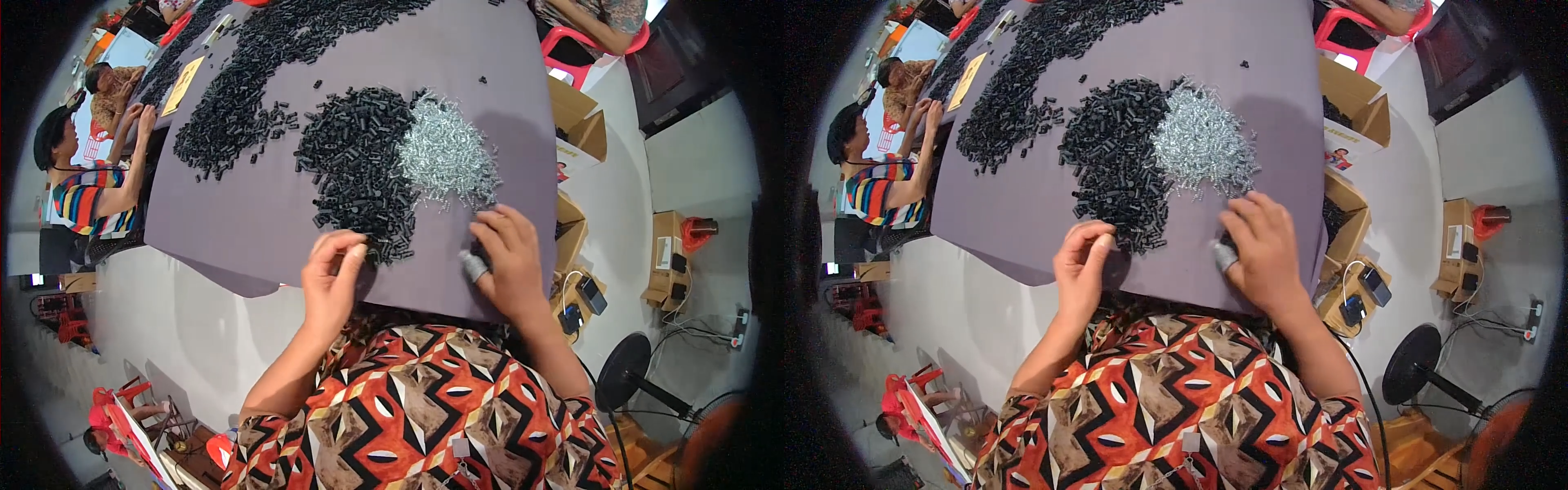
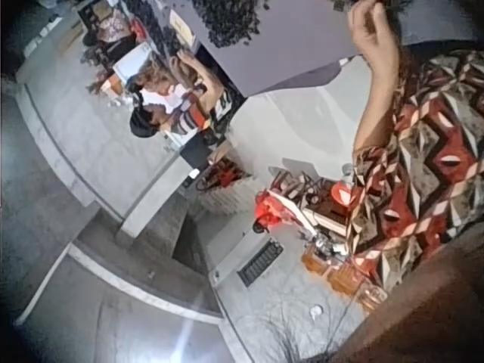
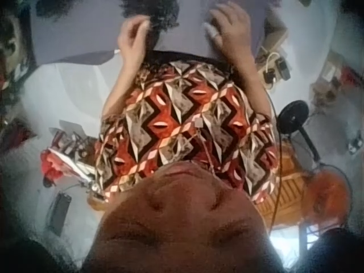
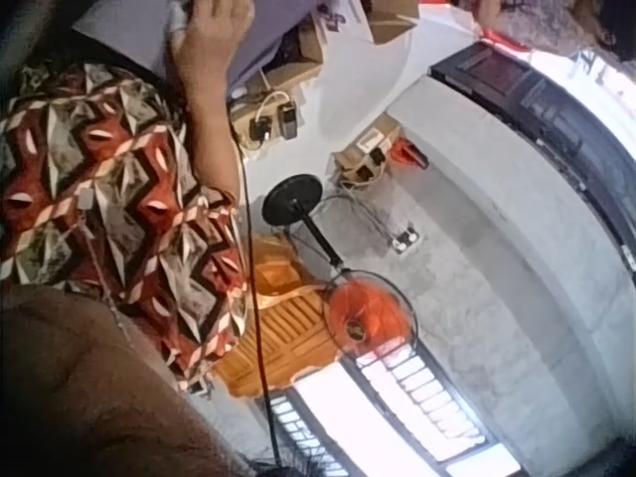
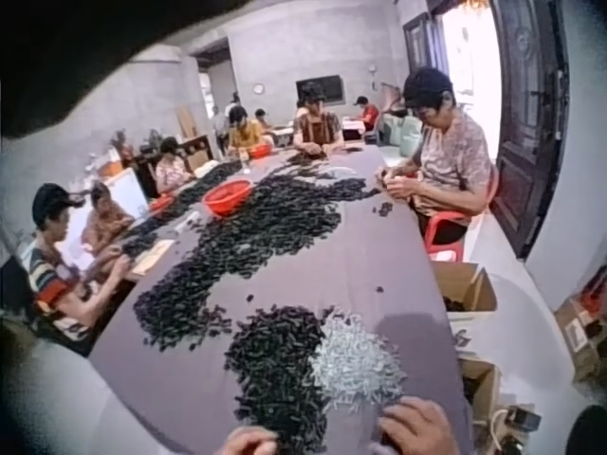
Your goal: Assembling small black plastic components by snapping a silver piece into them at a workshop table.
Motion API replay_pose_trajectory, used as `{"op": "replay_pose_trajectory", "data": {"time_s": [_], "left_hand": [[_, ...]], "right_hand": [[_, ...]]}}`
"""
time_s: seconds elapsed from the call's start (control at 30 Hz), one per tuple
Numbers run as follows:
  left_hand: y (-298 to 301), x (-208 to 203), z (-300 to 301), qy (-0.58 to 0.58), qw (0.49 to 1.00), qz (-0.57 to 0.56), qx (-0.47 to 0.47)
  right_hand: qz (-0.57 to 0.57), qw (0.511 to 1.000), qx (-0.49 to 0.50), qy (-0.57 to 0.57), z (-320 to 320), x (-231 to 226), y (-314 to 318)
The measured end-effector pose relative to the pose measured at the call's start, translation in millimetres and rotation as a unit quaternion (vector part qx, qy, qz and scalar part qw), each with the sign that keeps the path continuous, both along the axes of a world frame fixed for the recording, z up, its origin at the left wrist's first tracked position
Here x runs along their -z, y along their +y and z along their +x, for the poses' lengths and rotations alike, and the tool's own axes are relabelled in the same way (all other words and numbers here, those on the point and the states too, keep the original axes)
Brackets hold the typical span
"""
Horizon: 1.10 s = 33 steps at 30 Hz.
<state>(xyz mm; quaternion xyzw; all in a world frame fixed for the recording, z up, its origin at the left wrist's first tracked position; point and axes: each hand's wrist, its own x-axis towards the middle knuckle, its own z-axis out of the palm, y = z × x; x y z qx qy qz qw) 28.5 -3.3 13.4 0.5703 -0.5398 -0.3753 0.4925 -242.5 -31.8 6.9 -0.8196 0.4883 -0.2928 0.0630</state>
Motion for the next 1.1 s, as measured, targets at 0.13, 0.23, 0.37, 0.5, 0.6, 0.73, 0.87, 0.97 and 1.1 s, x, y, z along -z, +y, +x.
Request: {"op": "replay_pose_trajectory", "data": {"time_s": [0.13, 0.23, 0.37, 0.5, 0.6, 0.73, 0.87, 0.97, 1.1], "left_hand": [[4, 10, 15, -0.129, 0.992, 0.011, -0.014], [3, 16, 14, -0.259, 0.96, -0.107, 0.01], [-9, 17, 7, -0.328, 0.928, -0.162, 0.064], [-18, 6, 2, -0.378, 0.908, -0.161, 0.079], [-18, 6, 4, -0.387, 0.907, -0.142, 0.082], [-11, 14, 9, -0.366, 0.915, -0.139, 0.094], [-6, 21, 14, -0.316, 0.933, -0.164, 0.062], [1, 20, 18, -0.301, 0.942, -0.145, 0.042], [10, 21, 26, -0.308, 0.943, -0.122, 0.04]], "right_hand": [[0.042, 0.998, 0.037, 0.028, -8, 11, -5], [0.048, 0.998, 0.043, 0.006, -3, 8, -7], [0.041, 0.999, 0.0, -0.01, 8, 2, -8], [0.014, 0.998, -0.035, 0.045, 29, -10, -19], [0.016, 0.997, -0.04, 0.067, 33, -4, -21], [0.055, 0.994, -0.06, 0.079, 35, -9, -14], [0.01, 0.99, -0.141, 0.005, 59, -2, -14], [0.017, 0.983, -0.181, -0.016, 80, -2, -18], [0.044, 0.981, -0.189, 0.018, 96, -6, -25]]}}
